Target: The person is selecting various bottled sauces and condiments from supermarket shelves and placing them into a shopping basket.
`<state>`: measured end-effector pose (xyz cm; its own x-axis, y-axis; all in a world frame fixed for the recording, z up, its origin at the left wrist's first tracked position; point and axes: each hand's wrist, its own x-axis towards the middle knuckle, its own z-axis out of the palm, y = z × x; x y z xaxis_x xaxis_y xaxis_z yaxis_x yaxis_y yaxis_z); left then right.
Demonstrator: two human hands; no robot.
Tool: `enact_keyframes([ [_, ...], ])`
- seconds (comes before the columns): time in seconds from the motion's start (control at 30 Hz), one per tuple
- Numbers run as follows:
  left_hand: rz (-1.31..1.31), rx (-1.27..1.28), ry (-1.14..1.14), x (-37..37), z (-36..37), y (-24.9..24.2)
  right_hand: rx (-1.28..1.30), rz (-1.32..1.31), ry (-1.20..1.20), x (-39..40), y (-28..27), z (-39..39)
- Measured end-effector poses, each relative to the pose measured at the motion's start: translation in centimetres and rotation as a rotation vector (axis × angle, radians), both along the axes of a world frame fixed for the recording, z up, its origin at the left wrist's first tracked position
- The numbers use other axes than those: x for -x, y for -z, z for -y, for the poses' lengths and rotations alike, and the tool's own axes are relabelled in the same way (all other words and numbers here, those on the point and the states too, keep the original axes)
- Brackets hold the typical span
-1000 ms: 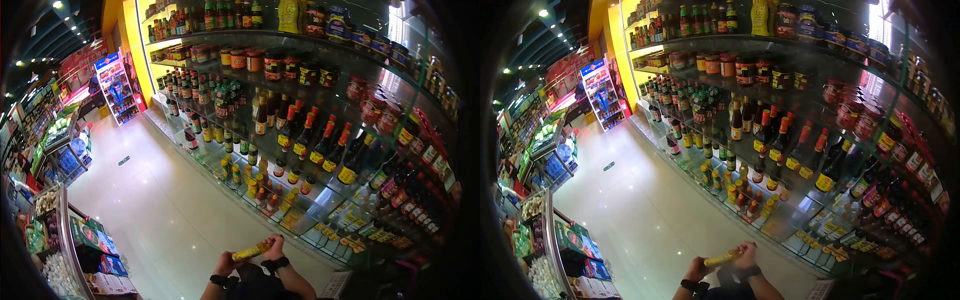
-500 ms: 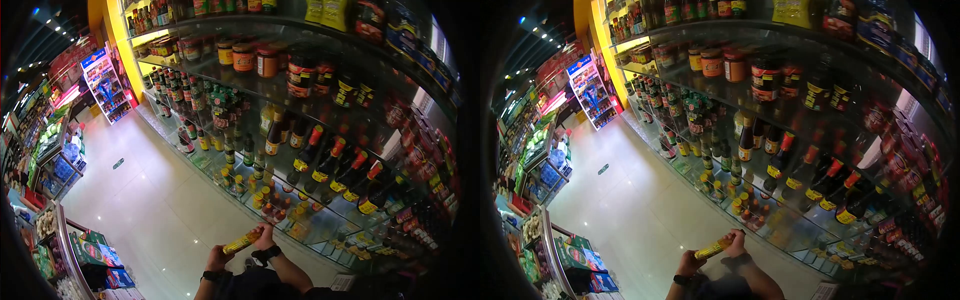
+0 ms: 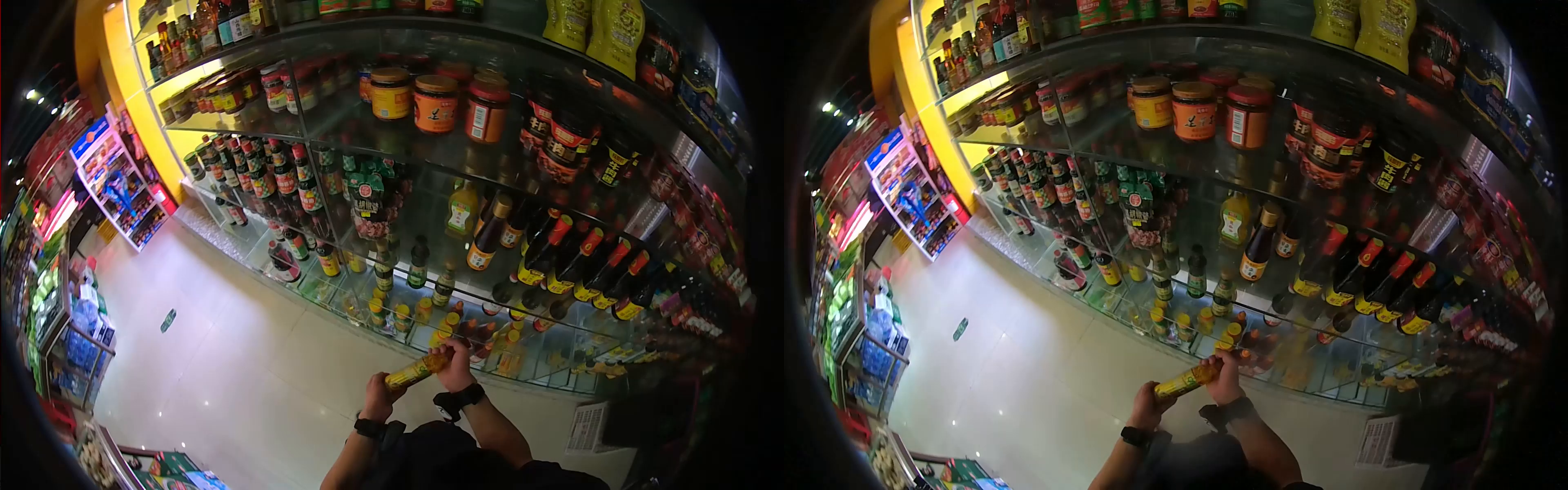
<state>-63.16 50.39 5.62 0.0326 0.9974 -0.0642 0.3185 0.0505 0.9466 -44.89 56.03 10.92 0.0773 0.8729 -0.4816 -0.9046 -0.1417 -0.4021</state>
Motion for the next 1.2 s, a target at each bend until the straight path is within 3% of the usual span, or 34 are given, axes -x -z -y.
enact_keyframes([
  [0.03,-0.14,-0.08,0.037,1.3,-0.7,-2.0,-0.053,0.019,0.01,1.2,-0.4,-0.6],
  [0.17,-0.222,-0.105,0.123,5.0,-3.8,-4.9,-0.179,0.049,0.023,5.5,-1.3,-1.9],
  [0.27,-0.209,-0.261,0.103,6.1,-5.4,-6.3,-0.185,0.248,0.027,8.4,-3.4,-3.3],
  [0.4,-0.081,-0.143,0.115,6.0,-8.4,-6.2,-0.205,0.355,0.01,9.4,-8.0,-7.1],
  [0.47,1.015,0.226,0.056,5.2,-11.5,-3.3,-0.242,0.377,0.001,9.6,-10.3,-9.8],
  [0.5,1.016,0.23,0.059,5.0,-11.9,-5.2,-0.283,0.398,-0.021,9.5,-11.2,-11.0],
  [0.57,1.29,0.489,0.018,4.1,-13.3,-11.3,-0.291,0.393,-0.013,8.9,-13.1,-13.5],
  [0.77,1.009,0.453,0.241,3.4,-18.4,-13.4,-0.352,0.44,-0.105,7.1,-16.9,-20.1],
  [0.87,0.506,0.081,0.556,4.5,-21.0,-14.4,-0.422,0.473,-0.204,6.5,-17.0,-22.5],
  [0.9,0.504,0.08,0.553,4.8,-22.0,-15.2,-0.424,0.47,-0.206,6.3,-17.3,-23.1],
  [0.97,0.735,0.374,0.571,5.2,-23.8,-16.2,-0.439,0.456,-0.172,6.0,-17.9,-24.0],
  [1.03,0.659,0.392,0.645,5.2,-26.1,-16.9,-0.422,0.466,-0.158,5.5,-17.8,-25.0],
  [1.1,0.792,0.612,0.648,4.8,-28.1,-18.3,-0.405,0.476,-0.145,5.1,-18.0,-25.9],
  [1.2,0.756,0.576,0.596,2.7,-29.7,-19.1,-0.464,0.532,-0.101,4.7,-18.1,-27.5],
])
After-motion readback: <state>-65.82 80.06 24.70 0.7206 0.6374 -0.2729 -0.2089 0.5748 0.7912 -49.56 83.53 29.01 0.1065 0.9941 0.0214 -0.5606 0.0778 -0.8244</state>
